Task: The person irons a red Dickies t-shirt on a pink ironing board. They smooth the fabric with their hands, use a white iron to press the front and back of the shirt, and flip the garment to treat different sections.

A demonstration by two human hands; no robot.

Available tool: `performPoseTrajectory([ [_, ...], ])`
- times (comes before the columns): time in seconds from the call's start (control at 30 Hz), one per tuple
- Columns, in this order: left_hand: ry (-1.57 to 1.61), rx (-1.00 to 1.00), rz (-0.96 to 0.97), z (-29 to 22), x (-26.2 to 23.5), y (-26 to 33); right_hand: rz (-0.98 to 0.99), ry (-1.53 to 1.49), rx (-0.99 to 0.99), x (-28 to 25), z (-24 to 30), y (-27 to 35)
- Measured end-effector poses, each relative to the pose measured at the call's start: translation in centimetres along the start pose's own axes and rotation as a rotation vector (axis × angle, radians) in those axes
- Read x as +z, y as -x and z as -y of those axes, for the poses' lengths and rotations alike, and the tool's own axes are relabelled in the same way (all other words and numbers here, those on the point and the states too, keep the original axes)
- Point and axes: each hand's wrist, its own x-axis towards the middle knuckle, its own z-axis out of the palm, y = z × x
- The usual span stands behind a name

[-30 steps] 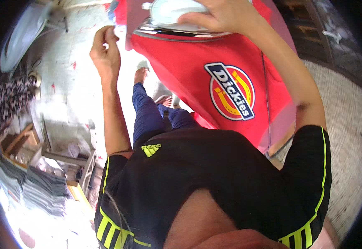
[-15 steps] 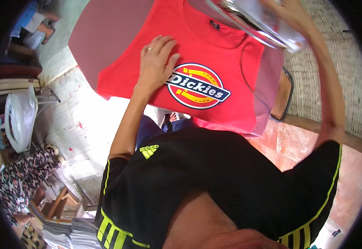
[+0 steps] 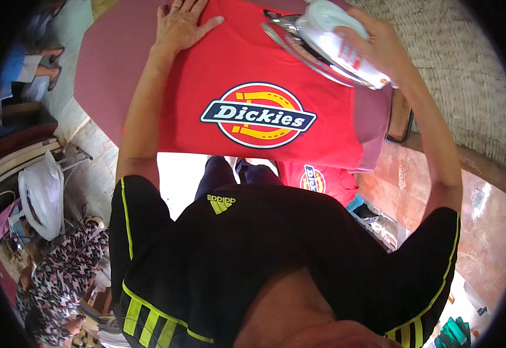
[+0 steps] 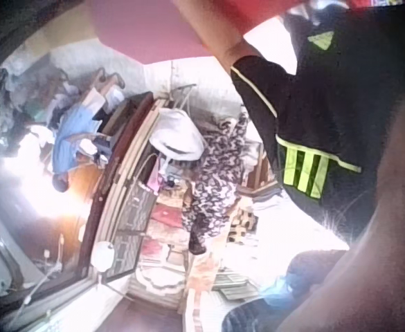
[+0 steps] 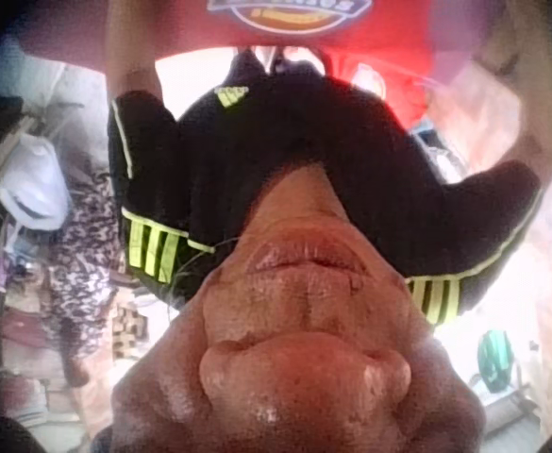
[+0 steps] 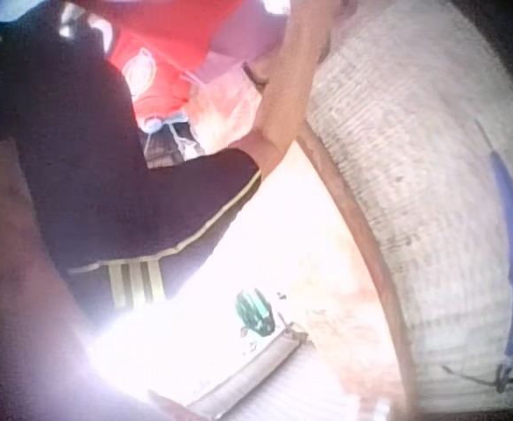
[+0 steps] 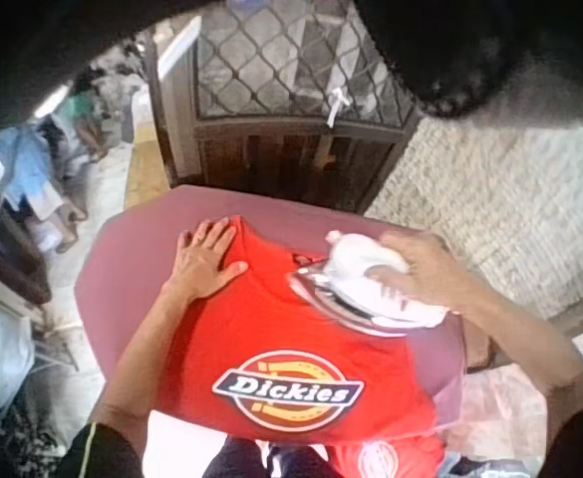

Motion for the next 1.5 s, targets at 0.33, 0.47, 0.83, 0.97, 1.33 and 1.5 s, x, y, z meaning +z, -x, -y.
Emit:
performPoseTrajectory([
  [0.33,0.077,0.123,0.054,2.5,1.2,-2.0,0.101,0.29,-0.19,7.1,5.0,-5.6],
  [0.47,0.045,0.158,0.163,4.3,0.4,-2.5,0.186,0.321,-0.208,8.2,8.2,-8.1],
  [0.83,0.14,0.175,0.068,4.8,0.4,-2.6,-0.174,0.296,-0.239,10.8,7.8,-7.9],
  [0.97,0.233,0.166,-0.101,6.3,1.1,-2.7,-0.254,0.101,-0.08,11.2,9.5,-9.5],
  [1.33,0.489,0.151,-0.393,8.8,5.2,-3.8,-0.38,-0.143,0.051,14.0,8.7,-21.5],
  [1.5,0.5,0.069,-0.41,9.0,5.0,-2.9,-0.357,-0.179,0.019,13.9,9.5,-19.8],
])
